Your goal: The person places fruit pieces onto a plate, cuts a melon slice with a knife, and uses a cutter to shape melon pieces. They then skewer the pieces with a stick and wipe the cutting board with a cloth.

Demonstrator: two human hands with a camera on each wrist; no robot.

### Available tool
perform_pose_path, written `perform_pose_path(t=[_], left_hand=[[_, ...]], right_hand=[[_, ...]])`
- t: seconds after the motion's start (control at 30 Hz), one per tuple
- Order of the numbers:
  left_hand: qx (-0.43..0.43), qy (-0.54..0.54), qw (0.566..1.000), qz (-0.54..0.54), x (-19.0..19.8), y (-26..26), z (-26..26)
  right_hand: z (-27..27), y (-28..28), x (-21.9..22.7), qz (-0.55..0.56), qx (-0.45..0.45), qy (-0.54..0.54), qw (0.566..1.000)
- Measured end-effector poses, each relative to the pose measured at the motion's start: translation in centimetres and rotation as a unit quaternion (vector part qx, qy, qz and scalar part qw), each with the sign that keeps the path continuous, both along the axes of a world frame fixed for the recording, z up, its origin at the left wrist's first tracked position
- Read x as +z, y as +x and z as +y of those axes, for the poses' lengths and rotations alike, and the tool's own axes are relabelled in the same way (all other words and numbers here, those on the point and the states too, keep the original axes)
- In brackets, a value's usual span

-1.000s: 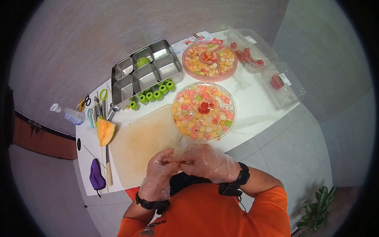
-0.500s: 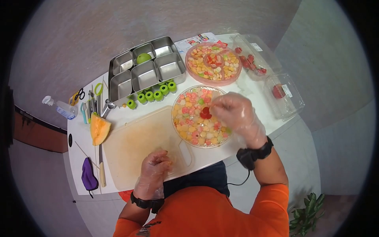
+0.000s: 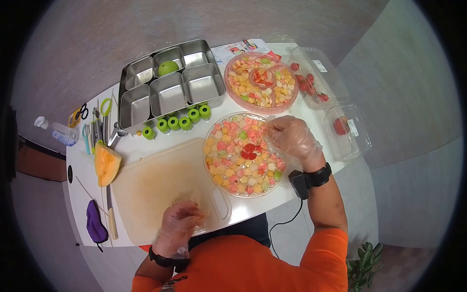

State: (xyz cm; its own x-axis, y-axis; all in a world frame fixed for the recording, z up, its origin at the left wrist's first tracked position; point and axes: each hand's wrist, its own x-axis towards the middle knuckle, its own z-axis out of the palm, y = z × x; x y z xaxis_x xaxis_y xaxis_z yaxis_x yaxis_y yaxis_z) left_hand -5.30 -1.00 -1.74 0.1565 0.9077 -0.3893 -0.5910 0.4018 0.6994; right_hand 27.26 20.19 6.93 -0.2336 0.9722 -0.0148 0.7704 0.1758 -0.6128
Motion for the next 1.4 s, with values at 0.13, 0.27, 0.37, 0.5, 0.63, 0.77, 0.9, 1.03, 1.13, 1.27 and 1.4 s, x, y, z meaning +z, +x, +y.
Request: perform_pose_path(t=[0.13,0.27,0.37,0.5,0.63,0.77,0.9,1.03,1.13,1.27,1.4], left_hand=[[-0.001,0.001,1.000,-0.029,-0.1,0.0,0.0],[0.002,-0.019,0.999,-0.043,0.1,0.0,0.1],[0.000,-0.012,0.999,-0.037,0.0,0.0,0.2],[-0.001,0.008,0.998,-0.055,-0.3,0.0,0.2],[-0.004,0.027,0.998,-0.054,-0.9,0.0,0.2],[-0.010,0.046,0.998,-0.030,-1.4,0.0,0.2],[-0.022,0.044,0.998,-0.028,-1.5,-0.2,0.4],[-0.024,0.041,0.999,-0.021,-1.4,-0.4,0.4],[-0.027,0.036,0.999,-0.027,-1.4,-0.4,0.5],[-0.016,0.039,0.998,-0.049,-1.4,-0.3,0.5],[-0.022,0.038,0.998,-0.035,-1.4,-0.6,0.7]], right_hand=[[-0.6,-0.1,0.4,0.028,-0.015,0.017,0.999],[-2.2,-2.0,2.0,0.054,-0.020,0.010,0.998],[-2.6,-3.2,2.1,0.072,0.032,-0.012,0.997],[-1.8,-4.0,1.7,-0.021,0.089,0.051,0.995],[-1.2,-4.2,1.6,-0.079,0.090,0.049,0.992],[-1.1,-4.8,1.4,-0.005,0.080,0.042,0.996],[-0.4,-5.0,0.6,-0.049,0.076,-0.017,0.996],[-0.5,-4.9,-0.2,0.035,0.055,0.050,0.997],[-0.3,-4.4,0.6,-0.035,0.067,0.044,0.996],[-0.4,-5.2,1.2,-0.105,0.037,-0.034,0.993],[-0.2,-5.6,-0.5,-0.049,0.043,-0.023,0.998]])
